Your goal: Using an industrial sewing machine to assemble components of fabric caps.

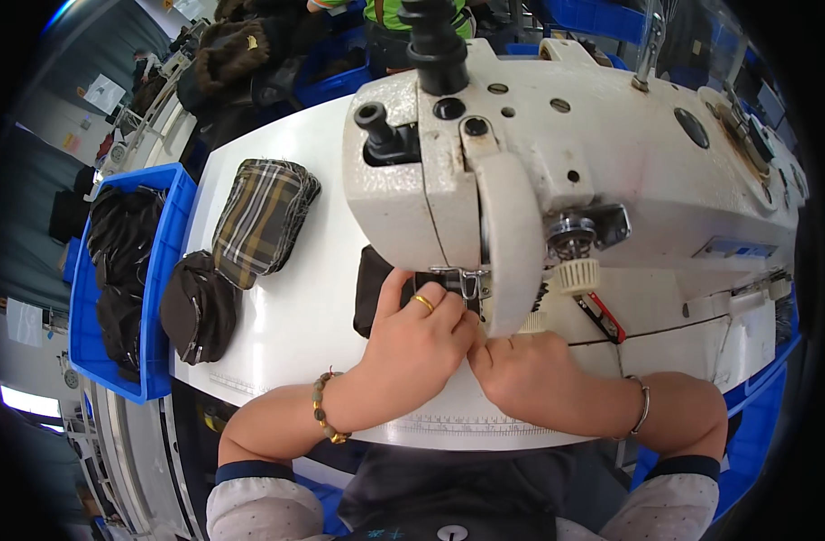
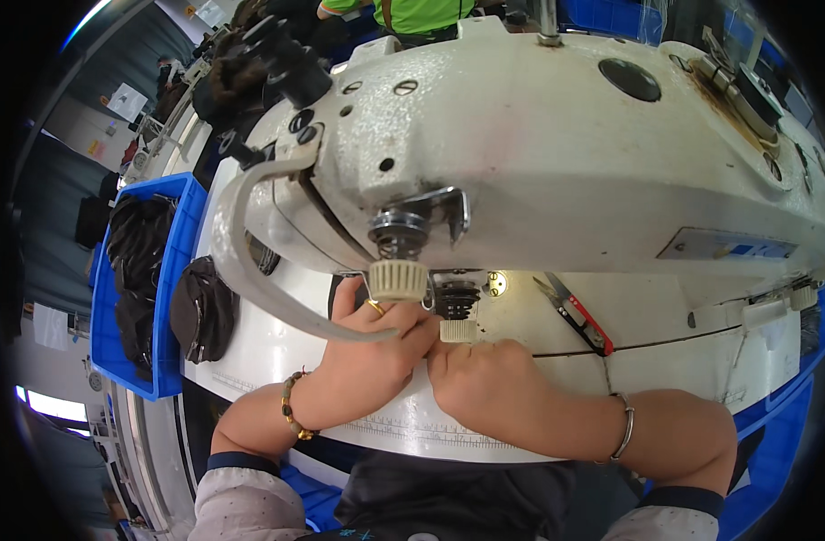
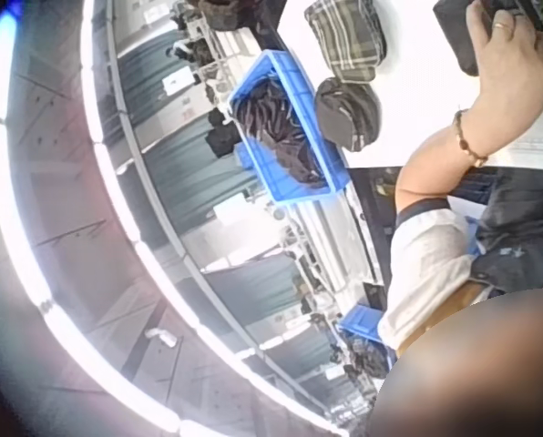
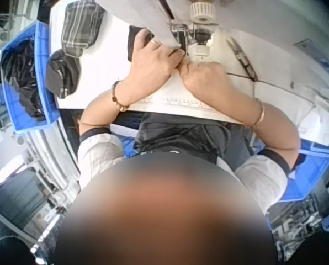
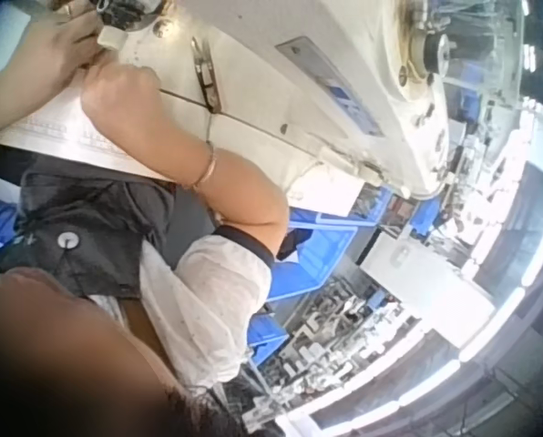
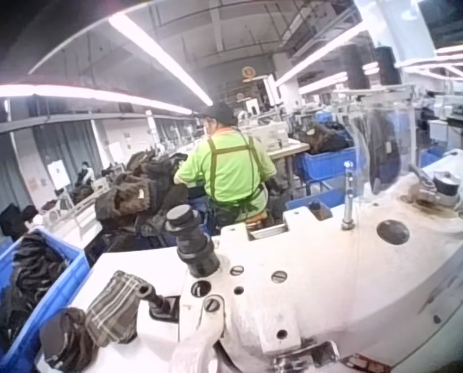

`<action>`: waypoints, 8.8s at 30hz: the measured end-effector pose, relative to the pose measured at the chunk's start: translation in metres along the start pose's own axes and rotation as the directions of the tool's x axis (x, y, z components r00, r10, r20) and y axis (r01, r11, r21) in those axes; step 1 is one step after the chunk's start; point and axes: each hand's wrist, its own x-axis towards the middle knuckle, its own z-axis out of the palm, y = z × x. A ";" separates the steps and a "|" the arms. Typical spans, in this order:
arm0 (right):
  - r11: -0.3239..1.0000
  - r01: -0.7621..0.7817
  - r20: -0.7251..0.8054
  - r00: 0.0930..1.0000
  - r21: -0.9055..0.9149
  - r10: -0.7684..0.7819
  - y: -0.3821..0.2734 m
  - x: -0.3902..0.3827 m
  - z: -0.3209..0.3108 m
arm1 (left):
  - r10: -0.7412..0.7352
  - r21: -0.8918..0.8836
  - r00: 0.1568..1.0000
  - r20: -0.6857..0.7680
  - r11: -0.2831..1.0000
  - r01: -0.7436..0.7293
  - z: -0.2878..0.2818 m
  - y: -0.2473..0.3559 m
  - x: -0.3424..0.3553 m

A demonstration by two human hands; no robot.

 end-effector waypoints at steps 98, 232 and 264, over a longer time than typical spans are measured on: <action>0.982 -0.179 0.045 0.983 0.056 0.177 0.019 0.011 0.011 | 0.102 0.081 0.979 -0.176 0.993 -0.089 -0.005 -0.020 -0.007; 0.985 0.043 -0.265 0.960 -0.167 -0.087 0.014 0.014 0.004 | -0.281 -0.577 0.931 0.234 0.731 0.366 0.000 -0.052 0.017; 0.978 0.093 -0.143 0.982 -0.189 -0.122 0.001 0.009 0.012 | 0.005 -0.235 0.999 0.040 0.972 0.005 0.007 -0.029 -0.001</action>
